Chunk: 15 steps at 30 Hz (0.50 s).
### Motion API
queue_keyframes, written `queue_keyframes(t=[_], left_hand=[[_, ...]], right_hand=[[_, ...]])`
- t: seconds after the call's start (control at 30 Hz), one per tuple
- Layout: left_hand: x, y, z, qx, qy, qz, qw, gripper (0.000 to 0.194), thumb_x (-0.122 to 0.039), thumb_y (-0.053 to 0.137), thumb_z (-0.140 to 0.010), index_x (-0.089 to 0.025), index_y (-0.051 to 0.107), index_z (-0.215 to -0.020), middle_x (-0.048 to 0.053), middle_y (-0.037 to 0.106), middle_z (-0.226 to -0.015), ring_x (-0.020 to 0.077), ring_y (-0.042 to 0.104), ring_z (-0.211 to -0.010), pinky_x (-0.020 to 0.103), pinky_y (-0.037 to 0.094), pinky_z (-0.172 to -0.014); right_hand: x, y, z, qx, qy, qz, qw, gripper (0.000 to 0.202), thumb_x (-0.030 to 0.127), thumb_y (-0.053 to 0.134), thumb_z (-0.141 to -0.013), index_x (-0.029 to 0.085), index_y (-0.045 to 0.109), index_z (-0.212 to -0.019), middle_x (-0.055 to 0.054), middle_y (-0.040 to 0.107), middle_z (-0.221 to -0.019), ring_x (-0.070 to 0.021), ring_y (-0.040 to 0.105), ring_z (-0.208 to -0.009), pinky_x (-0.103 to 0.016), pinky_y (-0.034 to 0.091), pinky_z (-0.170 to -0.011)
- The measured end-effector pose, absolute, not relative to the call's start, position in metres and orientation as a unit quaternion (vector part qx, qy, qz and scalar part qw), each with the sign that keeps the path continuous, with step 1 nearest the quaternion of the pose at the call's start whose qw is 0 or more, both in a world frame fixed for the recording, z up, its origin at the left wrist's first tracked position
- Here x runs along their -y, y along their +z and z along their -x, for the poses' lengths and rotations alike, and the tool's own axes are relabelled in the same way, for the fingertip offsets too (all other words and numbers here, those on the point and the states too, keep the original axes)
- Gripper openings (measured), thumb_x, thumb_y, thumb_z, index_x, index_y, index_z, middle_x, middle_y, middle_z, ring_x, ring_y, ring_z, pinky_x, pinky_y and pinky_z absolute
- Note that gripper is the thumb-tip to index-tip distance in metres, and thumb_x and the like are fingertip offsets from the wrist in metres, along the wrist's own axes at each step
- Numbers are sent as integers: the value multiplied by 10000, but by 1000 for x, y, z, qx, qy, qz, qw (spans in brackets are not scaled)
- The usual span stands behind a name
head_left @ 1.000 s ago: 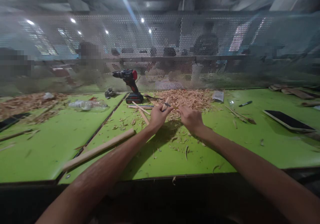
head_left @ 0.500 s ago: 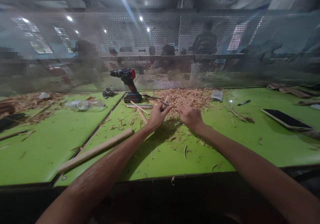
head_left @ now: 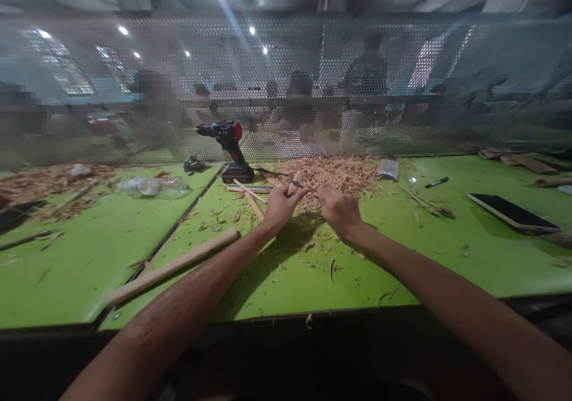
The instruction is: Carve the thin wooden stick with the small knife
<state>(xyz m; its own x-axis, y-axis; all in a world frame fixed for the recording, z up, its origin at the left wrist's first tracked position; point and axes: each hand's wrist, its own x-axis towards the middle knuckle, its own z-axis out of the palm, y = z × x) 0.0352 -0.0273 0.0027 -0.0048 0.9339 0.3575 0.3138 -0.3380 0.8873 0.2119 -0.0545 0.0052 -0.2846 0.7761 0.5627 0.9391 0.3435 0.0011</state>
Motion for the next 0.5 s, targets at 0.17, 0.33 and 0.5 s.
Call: queue_keyframes(t=[0.17, 0.33, 0.5], left_hand=[[27, 5, -35, -495, 501, -649, 287, 491, -481, 766, -841, -203, 451, -586, -45, 374, -572, 114, 312, -596, 293, 190, -575], [23, 1, -34, -499, 490, -670, 249, 452, -419, 764, -853, -210, 449, -605, -54, 365, -574, 118, 322, -593, 298, 197, -586], [19, -4, -31, -486, 482, -673, 282, 442, -472, 745, -856, -204, 481, -624, -46, 397, -578, 118, 332, -589, 293, 211, -578]], right_hand=[[53, 6, -215, 784, -167, 550, 233, 465, 352, 386, -1132, 138, 795, -1192, -117, 791, -928, -164, 564, -626, -275, 245, -562], [50, 8, -220, 798, -150, 540, 222, 437, 357, 413, -1130, 151, 791, -1202, -121, 795, -956, -179, 614, -684, -277, 256, -582], [52, 9, -218, 796, -130, 555, 202, 473, 356, 357, -1144, 157, 779, -1222, -131, 791, -976, -195, 614, -697, -292, 265, -597]])
